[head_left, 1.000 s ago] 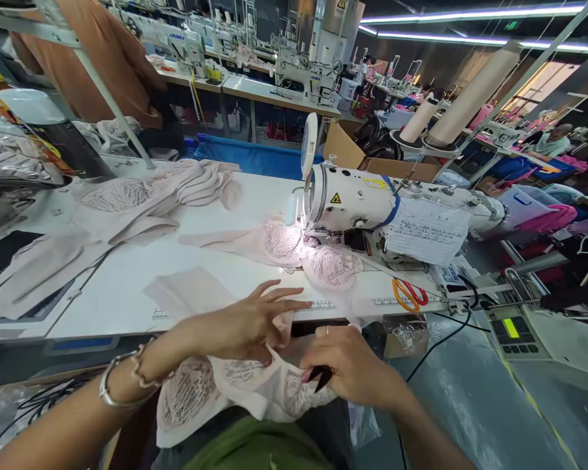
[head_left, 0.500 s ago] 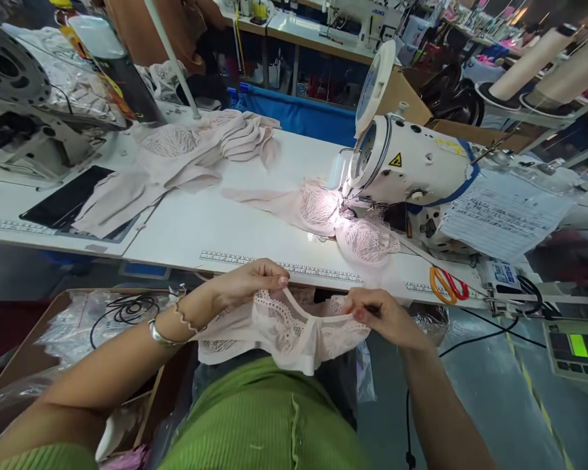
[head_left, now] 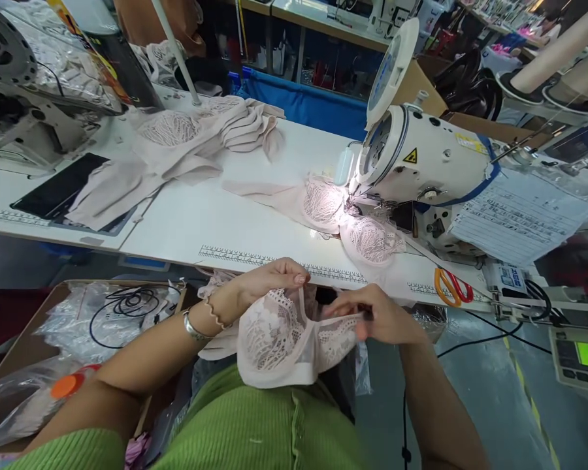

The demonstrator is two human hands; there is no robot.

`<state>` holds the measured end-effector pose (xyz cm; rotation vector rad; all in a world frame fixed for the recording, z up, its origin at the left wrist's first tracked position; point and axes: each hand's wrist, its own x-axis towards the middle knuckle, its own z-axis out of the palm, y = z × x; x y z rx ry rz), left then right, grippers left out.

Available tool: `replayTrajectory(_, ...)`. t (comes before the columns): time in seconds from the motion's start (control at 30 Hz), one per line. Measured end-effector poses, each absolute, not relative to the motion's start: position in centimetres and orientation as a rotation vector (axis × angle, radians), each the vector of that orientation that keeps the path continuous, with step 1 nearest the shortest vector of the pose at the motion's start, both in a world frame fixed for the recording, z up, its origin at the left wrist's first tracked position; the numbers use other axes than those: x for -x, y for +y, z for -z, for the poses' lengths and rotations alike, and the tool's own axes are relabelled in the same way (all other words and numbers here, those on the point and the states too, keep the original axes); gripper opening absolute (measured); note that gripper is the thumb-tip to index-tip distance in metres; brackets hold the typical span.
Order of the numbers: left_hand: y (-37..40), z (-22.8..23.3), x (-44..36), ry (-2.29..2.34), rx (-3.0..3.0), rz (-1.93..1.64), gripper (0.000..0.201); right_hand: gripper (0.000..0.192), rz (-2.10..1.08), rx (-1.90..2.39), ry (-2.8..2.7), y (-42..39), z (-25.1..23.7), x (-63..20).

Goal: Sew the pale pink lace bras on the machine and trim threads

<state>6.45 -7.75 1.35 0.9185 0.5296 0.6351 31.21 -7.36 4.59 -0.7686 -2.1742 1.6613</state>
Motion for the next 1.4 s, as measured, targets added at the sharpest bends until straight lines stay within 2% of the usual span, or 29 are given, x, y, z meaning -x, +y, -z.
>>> replayTrajectory(0.13,-6.0,-3.1,-7.4,0.513,-1.145,-0.660,0.058,0.037,-1.466,0.517,-2.394,-8.0,-6.3,-30.5)
replayTrajectory(0.3,-6.7,-7.3,-6.2,0.825,-1.583,-1.206,0.017,0.037,-1.498,0.366,-1.811,-9.8,-8.9,-34.4)
replayTrajectory(0.37,-8.7,-8.4,-6.1,0.910,-1.700,-1.311,0.004,0.037,-1.449,0.578,-1.772,-10.5,-10.0,-35.6)
replayTrajectory(0.47,-12.0,-8.0,-7.2,0.853,-1.865,-1.167,0.008,0.026,-1.333,0.977,-1.940,-11.0,-10.2,-34.9)
replayTrajectory(0.6,-14.4,-4.1,-9.7,0.968,-2.099,-1.134,0.023,0.020,-1.192,1.176,-2.017,-11.6,-7.3,-31.4)
replayTrajectory(0.77,-14.2,-1.3,-10.6,1.148,-2.060,-1.177,0.008,0.014,-0.937,1.092,-2.036,-12.7,-4.0,-29.8)
replayTrajectory(0.87,-13.6,-1.6,-10.0,1.155,-1.933,-1.138,0.008,0.016,-0.719,1.058,-2.124,-13.0,-3.2,-30.4)
replayTrajectory(1.03,-13.4,-2.4,-9.7,1.121,-1.641,-1.126,0.007,0.028,-0.029,1.160,-2.266,-12.5,-1.5,-32.0)
replayTrajectory(1.1,-13.3,-2.6,-9.7,1.090,-1.533,-1.086,0.008,0.034,0.049,1.152,-2.314,-12.3,-1.0,-32.2)
replayTrajectory(1.2,-12.8,-2.7,-9.1,1.076,-1.440,-1.072,0.006,0.035,-0.159,1.089,-2.334,-12.0,-1.6,-32.5)
replayTrajectory(1.27,-12.3,-2.8,-8.4,1.054,-1.360,-1.068,0.005,0.033,-0.502,1.014,-2.314,-11.9,-2.9,-33.0)
replayTrajectory(1.4,-11.7,-3.0,-7.1,0.953,-1.180,-0.966,0.008,0.046,-1.169,0.826,-2.311,-11.3,-5.7,-35.1)
